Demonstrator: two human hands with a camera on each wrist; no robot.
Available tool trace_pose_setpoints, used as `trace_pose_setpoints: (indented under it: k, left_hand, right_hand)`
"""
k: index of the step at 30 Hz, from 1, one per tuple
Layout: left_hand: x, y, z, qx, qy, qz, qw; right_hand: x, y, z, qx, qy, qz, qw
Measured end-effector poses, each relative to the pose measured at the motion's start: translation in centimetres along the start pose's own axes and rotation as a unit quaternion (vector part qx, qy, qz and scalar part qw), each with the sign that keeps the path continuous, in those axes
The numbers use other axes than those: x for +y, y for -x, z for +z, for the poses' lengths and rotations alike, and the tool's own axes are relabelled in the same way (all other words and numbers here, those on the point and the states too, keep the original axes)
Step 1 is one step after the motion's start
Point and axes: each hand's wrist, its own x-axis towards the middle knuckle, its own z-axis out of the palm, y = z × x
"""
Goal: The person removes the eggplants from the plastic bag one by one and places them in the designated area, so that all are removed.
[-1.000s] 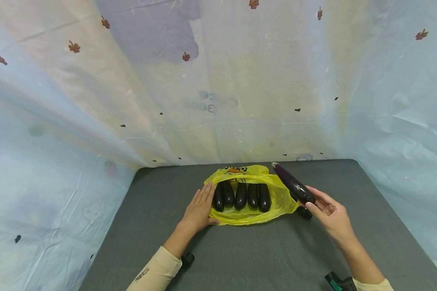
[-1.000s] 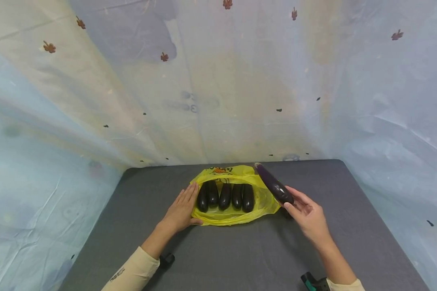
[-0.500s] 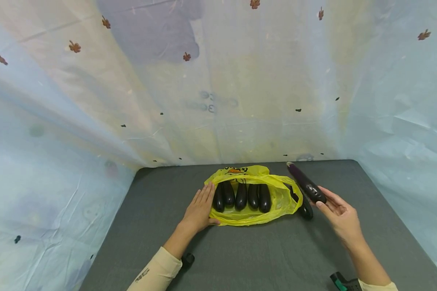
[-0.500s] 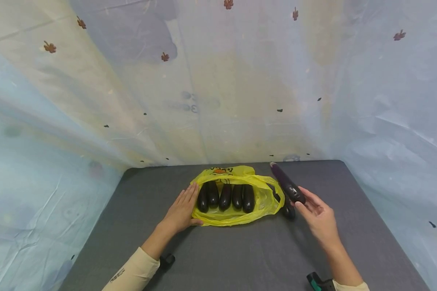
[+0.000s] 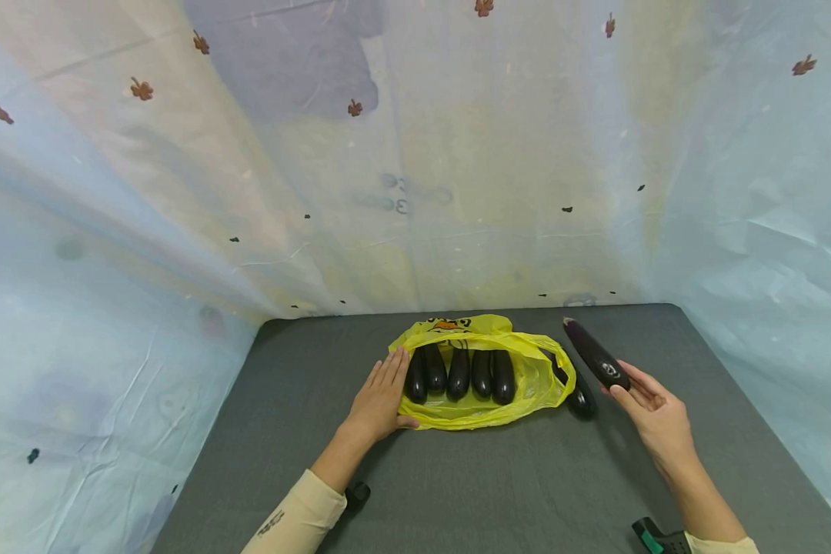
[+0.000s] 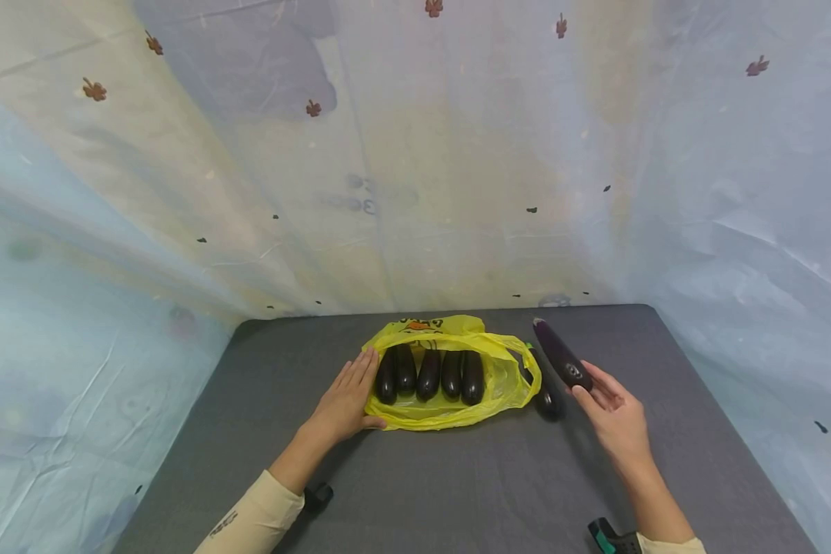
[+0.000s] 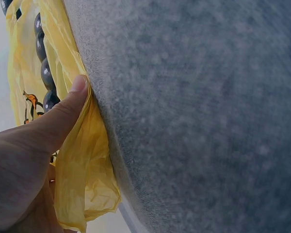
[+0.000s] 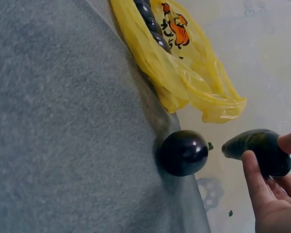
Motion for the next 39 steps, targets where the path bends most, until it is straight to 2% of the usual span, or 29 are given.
trace_pose_setpoints:
  k: [14,20,22,30,39]
  left_hand:
    - [-0.1,-0.2,0.0,-0.005,0.002,0.002,1.0]
    - [-0.1,-0.2,-0.1,-0.007,0.002,0.002,1.0]
    - [-0.2,-0.2,0.0,-0.006,0.001,0.003,1.0]
    - [-0.2,-0.2,0.0,-0.005,-0.001,0.004,1.0]
    - [-0.3,-0.2,0.1,-0.003,0.0,0.007,1.0]
  right_hand:
    - [1.0,0.0,-0.7,0.024,0.058,0.067,0.9957]
    - [1.4,0.0,-0.8,0.027,0.133,0.096,0.9862]
    - [1.5,0.0,-0.7,0.027,0.152,0.098,0.9831]
    - [1.6,-0.1,-0.6,0.029,0.162,0.107,0.9805]
    - [1.9,-0.1,-0.8,0.007,0.241,0.101,0.9653]
